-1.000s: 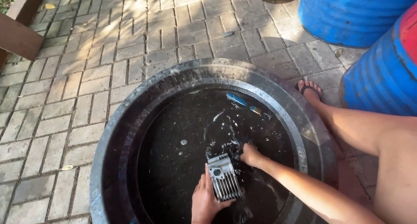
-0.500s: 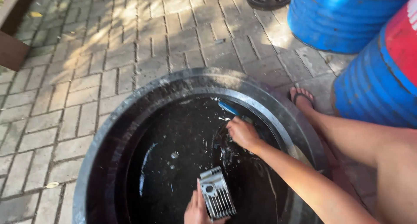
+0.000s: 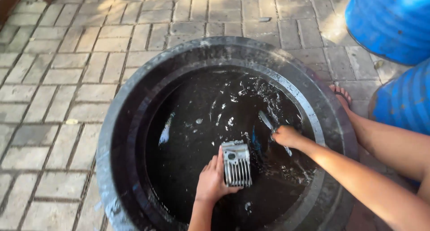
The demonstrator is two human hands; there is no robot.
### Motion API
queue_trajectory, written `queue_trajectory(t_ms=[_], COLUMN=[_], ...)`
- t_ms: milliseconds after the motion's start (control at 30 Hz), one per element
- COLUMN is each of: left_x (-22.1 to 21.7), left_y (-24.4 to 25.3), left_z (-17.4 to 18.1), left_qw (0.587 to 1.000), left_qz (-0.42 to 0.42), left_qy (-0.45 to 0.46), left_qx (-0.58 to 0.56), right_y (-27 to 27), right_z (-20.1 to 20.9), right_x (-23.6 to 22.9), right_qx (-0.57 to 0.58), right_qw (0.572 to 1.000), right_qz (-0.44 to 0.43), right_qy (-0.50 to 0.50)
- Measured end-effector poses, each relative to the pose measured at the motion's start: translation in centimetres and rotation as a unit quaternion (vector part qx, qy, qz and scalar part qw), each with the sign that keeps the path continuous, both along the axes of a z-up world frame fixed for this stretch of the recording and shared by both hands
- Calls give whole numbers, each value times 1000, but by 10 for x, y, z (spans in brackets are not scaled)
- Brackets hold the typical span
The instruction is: Cleaning a motorcycle cylinder block by scrubbing it with a brush in a basin of solvent.
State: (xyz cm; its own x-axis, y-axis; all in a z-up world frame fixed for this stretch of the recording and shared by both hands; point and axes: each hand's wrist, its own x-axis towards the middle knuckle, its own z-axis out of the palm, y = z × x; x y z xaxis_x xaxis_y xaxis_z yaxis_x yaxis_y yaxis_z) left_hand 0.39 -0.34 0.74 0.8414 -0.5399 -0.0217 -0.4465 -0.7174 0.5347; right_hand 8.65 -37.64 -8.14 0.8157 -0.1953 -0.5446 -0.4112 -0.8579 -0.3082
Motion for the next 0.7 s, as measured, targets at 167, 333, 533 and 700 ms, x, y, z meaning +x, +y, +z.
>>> queue_trajectory(t_ms=[167, 333, 533, 700], left_x=[-6, -7, -7, -2], left_y=[-2, -5, -7, -9], left_z=[-13, -26, -25, -29], left_qw=[998, 994, 996, 996], left_qz=[10, 31, 39, 29], left_qy=[-63, -103, -77, -76], left_qx=[3, 16, 39, 42], right_y=[50, 113, 167, 194], right_z=[189, 233, 171, 150], right_x=[-52, -112, -163, -197], right_qx=[133, 304, 224, 298], right_qw=[978, 907, 869, 812], right_qz=[-5, 43, 36, -34], right_qy=[-159, -288, -441, -500])
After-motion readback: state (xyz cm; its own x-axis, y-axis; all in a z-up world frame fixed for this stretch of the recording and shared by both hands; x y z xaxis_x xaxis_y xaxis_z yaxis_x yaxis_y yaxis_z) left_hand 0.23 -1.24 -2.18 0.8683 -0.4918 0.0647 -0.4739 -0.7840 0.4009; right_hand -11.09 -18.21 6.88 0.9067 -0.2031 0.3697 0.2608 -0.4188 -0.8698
